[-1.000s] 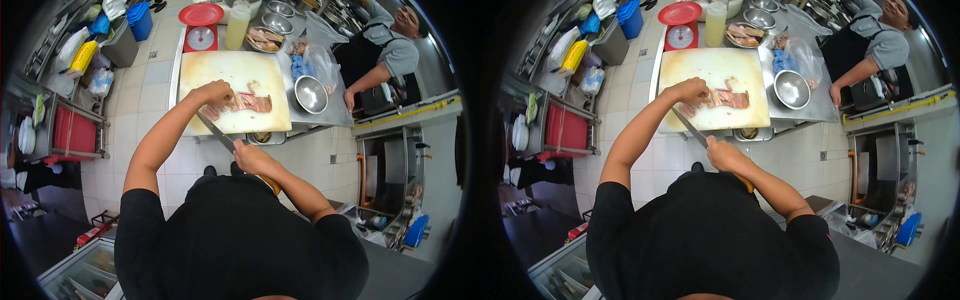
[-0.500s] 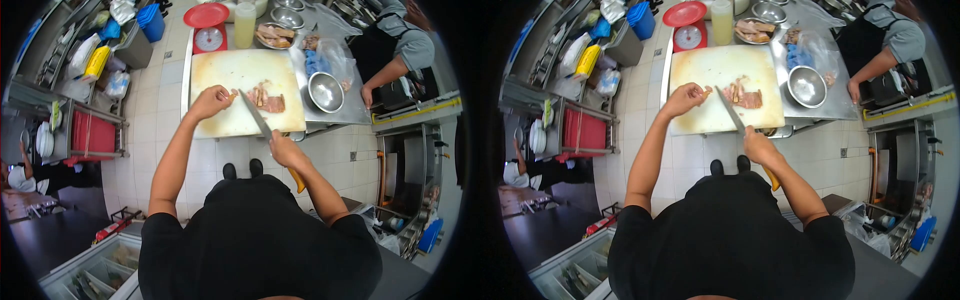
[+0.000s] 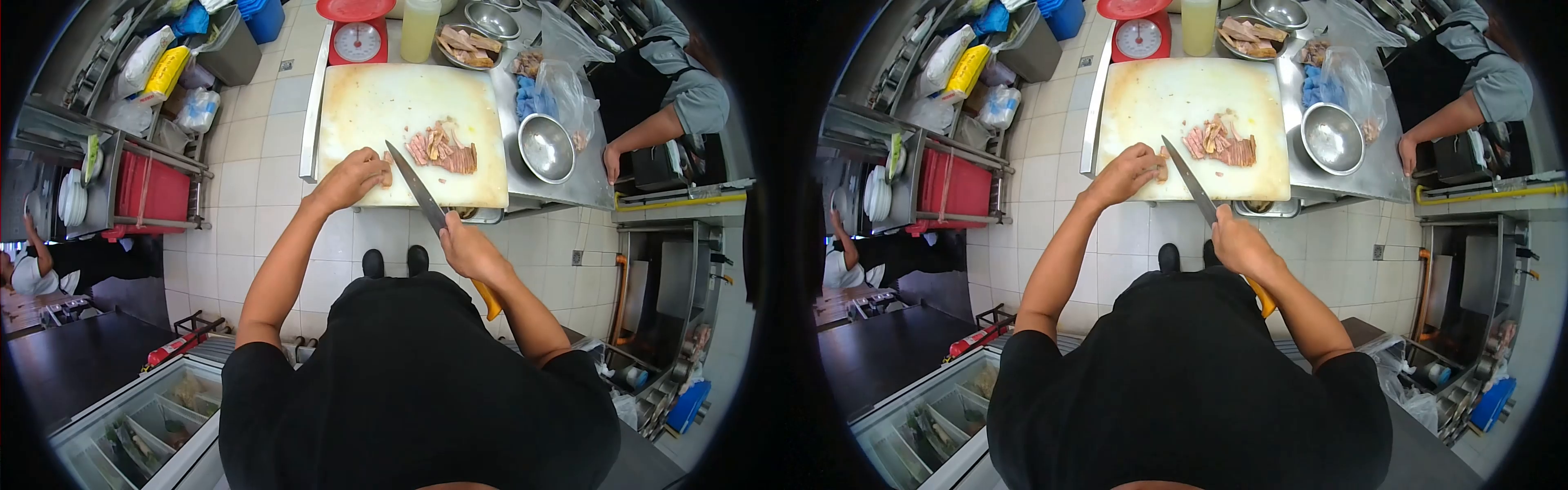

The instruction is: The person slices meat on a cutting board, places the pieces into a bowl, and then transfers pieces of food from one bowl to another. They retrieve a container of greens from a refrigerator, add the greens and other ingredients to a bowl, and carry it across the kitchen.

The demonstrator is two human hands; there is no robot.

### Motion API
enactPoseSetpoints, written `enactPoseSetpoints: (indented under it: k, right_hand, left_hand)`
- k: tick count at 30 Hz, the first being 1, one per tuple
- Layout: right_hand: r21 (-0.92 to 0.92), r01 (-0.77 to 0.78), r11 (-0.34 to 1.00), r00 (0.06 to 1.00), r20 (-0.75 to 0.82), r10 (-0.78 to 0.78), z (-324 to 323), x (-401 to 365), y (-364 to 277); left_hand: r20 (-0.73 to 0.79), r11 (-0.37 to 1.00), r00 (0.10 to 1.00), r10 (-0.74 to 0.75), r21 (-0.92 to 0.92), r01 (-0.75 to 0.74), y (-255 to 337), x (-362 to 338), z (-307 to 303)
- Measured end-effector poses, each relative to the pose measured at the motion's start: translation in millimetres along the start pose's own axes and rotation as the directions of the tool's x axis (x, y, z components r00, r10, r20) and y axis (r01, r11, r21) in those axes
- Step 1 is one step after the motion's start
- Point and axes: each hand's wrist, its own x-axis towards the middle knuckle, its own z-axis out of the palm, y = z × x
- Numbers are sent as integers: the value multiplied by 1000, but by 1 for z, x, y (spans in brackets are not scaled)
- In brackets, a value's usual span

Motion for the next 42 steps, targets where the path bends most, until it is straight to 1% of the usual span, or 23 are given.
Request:
enactPoseSetpoints:
  k: [4,6,7,9,10,12,13,15,16,18,22,25,27,28,30,31,33,34,36,37,39,41,42]
  right_hand:
    - [-38,-35,999,999,-3,35,-4,-5,-6]
    - [-66,-35,997,999,-6,35,-5,-5,-8]
    - [-66,-37,997,999,-8,37,-7,-6,-10]
    - [-118,-33,993,999,14,35,-10,-6,-15]
    - [-122,-33,992,999,13,35,-11,-6,-17]
    - [-152,-32,988,999,21,36,-10,-4,-20]
    - [-159,-31,987,999,23,35,-9,-3,-21]
    - [-204,-48,978,997,50,60,-7,0,-23]
    - [-212,-49,976,997,52,61,-7,1,-24]
    - [-278,-87,957,989,93,117,-7,4,-28]
    - [-294,-75,953,987,116,114,-9,4,-35]
    - [-267,-52,962,990,114,85,9,14,-26]
    - [-260,-30,965,999,28,39,25,21,-16]
    - [-266,-27,963,999,26,35,23,22,-12]
    - [-212,-24,977,999,41,33,13,21,-10]
    - [-216,-22,976,999,38,31,7,19,-12]
    - [-182,-50,982,998,14,53,-4,8,-19]
    - [-181,-51,982,998,19,55,-7,4,-22]
    - [-180,-26,983,999,43,34,-10,-3,-26]
    - [-180,-26,983,998,44,34,-10,-4,-26]
    - [-177,39,983,998,57,-29,-9,-8,-26]
    - [-188,50,981,998,58,-39,-7,-9,-23]
    - [-193,57,979,997,55,-47,-5,-9,-23]
  left_hand:
    - [-35,995,997,68,80,-65,-7,-3,6]
    - [-100,999,995,24,31,-22,-9,-6,6]
    - [-99,999,995,27,30,-24,-10,-7,6]
    - [-87,984,991,-100,-158,86,-12,-7,5]
    - [-91,984,991,-98,-159,83,-14,-4,6]
    - [-203,979,968,-146,-174,111,-20,4,7]
    - [-209,978,967,-148,-178,111,-23,9,6]
    - [-217,999,975,-34,-43,26,-29,19,6]
    - [-224,998,974,-36,-48,26,-30,22,7]
    - [-134,997,988,-72,-27,69,-32,27,8]
    - [-122,994,988,-97,-57,90,-34,27,10]
    - [-91,995,992,-90,-41,87,-35,26,10]
    - [-86,991,988,-130,-38,127,-34,25,8]
    - [-94,991,987,-128,-39,125,-34,24,8]
    - [-168,995,981,-100,-39,95,-30,17,6]
    - [-172,995,980,-98,-38,92,-27,11,4]
    - [-149,969,984,-98,-240,60,-18,-4,6]
    - [-147,968,984,-102,-243,64,-18,-7,8]
    - [-145,985,989,2,-169,-26,-18,-13,15]
    - [-165,983,986,23,-176,-53,-19,-13,16]
    - [-166,982,986,17,-183,-48,-19,-15,15]
    - [-169,981,986,8,-189,-41,-18,-17,14]
    - [-183,986,982,42,-149,-70,-18,-17,14]
